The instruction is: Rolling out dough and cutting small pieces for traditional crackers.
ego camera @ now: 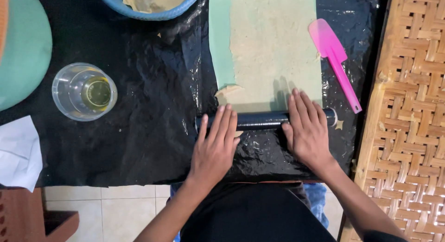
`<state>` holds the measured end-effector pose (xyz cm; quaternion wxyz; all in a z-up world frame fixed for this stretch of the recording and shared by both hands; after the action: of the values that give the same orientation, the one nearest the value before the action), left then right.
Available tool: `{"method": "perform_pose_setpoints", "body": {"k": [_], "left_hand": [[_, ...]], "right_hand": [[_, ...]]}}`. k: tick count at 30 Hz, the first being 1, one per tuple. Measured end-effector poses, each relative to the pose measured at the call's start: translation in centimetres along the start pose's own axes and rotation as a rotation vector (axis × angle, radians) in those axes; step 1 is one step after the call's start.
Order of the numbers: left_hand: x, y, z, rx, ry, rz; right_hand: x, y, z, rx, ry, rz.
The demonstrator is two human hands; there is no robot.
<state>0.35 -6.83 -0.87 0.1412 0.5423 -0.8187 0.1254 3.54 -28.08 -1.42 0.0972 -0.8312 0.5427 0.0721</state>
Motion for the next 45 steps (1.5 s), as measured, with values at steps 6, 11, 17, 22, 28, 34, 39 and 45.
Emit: {"method": "perform_pose_setpoints", "body": {"k": [6, 11, 17, 22, 28, 34, 39, 45], "left_hand": [[0.9, 2.4, 0.5, -0.075, 0.006, 0.0], [0.7, 5.6, 1.4, 0.042, 0.03, 0.063], [0.0, 6.0, -1.2, 0.173, 0.054, -0.004], [-0.5, 7.0, 0.3, 0.154, 0.058, -0.015], [-0.6, 6.2, -0.4, 0.101, 0.057, -0.003], [-0.6, 6.5, 0.0, 0.112, 0.048, 0.039], [-0.6, 7.5, 0.6, 0.149, 0.051, 0.04], [-1.7, 8.4, -0.8, 0.139, 0.141, 0.043]], "right_hand": [[-0.2, 3.6, 1.0, -0.043, 0.027, 0.025], [-1.4, 6.2, 0.4, -0.035, -0.017, 0.046], [-2.7, 8.1, -0.8, 0.154, -0.123, 0.006], [-3.4, 8.4, -0.8, 0.178, -0.248, -0.061], [-4.3, 7.0, -2.2, 0.116, -0.24, -0.061], [-5.4, 4.0, -3.2, 0.022, -0.393, 0.048], [-6.3, 2.0, -0.9, -0.106, -0.587, 0.119], [-5.9, 0.1, 0.6, -0.222, -0.647, 0.325]]}}
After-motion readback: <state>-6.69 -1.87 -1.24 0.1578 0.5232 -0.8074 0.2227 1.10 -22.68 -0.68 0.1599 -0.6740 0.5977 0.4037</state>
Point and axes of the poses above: each hand's wrist, its own y-axis away from the middle knuckle, its own z-axis out of the palm, x = y × z, the point moved 6 cm from there along -y, towards the middle knuckle
